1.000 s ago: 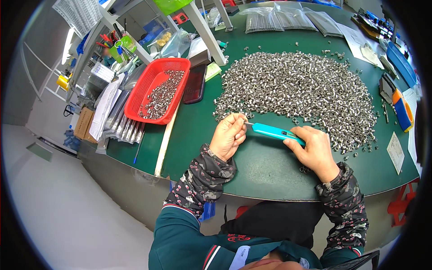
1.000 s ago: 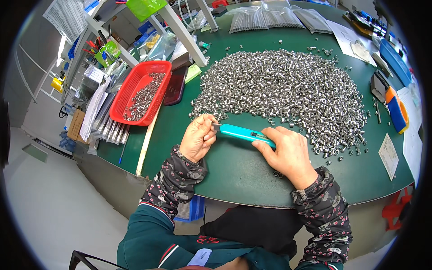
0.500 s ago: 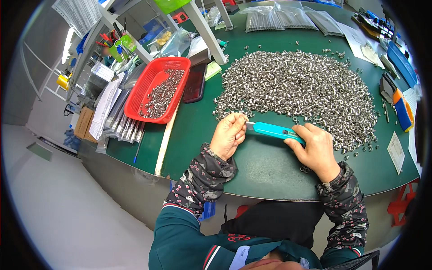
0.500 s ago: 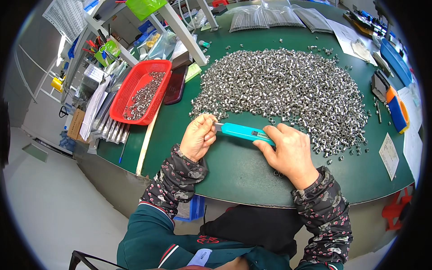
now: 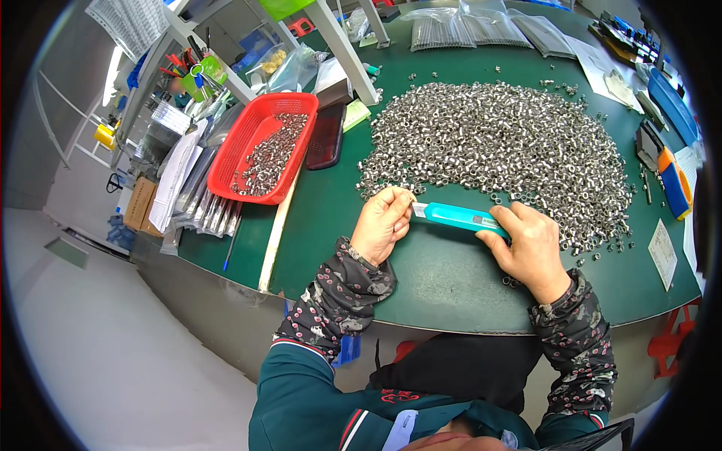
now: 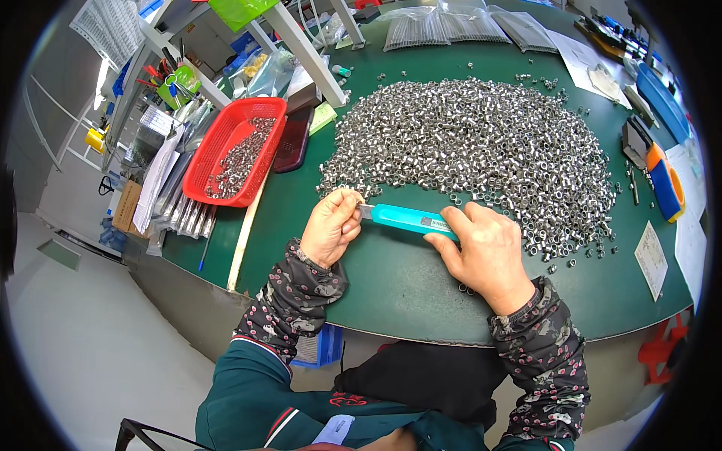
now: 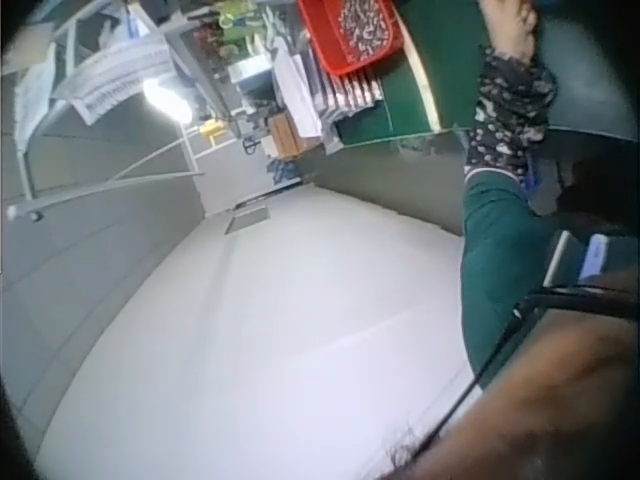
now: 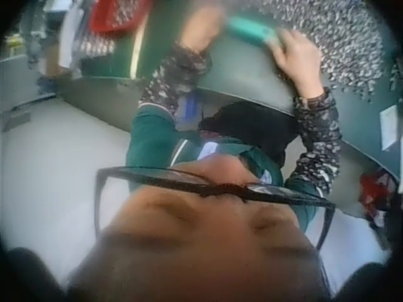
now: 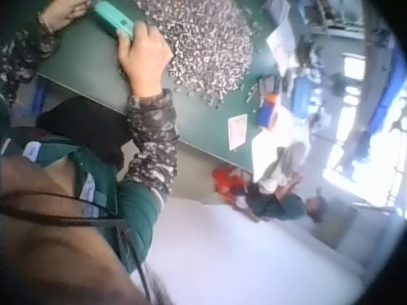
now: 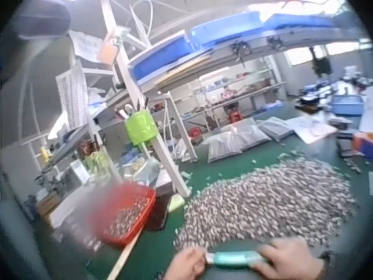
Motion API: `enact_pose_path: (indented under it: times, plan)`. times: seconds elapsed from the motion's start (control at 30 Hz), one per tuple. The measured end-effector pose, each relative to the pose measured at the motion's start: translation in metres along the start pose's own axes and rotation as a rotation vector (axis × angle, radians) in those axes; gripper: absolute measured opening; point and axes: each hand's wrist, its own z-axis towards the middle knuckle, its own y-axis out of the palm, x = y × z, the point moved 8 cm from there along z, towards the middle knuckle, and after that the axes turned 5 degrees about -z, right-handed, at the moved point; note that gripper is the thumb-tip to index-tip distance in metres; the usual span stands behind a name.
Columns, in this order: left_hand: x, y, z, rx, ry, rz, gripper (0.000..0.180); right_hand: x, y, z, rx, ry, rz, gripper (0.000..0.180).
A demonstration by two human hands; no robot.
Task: Processing and inspecting small metal hardware components using a hand-held tool at a factory workstation.
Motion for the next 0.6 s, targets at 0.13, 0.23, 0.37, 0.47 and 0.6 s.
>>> enact_pose_path:
  times: [0.13,0.23,0.37,0.47,0.6]
  plan:
    - [-0.0018,-0.0035,0.0002,0.014,-0.002,0.007,0.014,-0.0008,-0.0003,0.0003,0.004,-0.005,-0.004,0.024]
    - [-0.002,-0.003,0.0,0.01,-0.008,0.011,0.014,-0.0004,-0.0007,-0.0001,0.006,-0.002,0.0,0.024]
    - [-0.0009,-0.0015,-0.0003,0.017,-0.004,0.052,0.015,-0.0002,0.0001,-0.0001,0.004,-0.008,-0.008,0.024]
    - [-0.0005,-0.003,-0.0004,0.032,-0.009,0.089,0.015,-0.0004,0.0006,-0.0001,0.001,-0.012,-0.008,0.024]
    - [-0.001,-0.0046,-0.0005,0.039,-0.016,0.107,0.015,-0.0007,0.0008,-0.0002,-0.007,-0.017,-0.011,0.023]
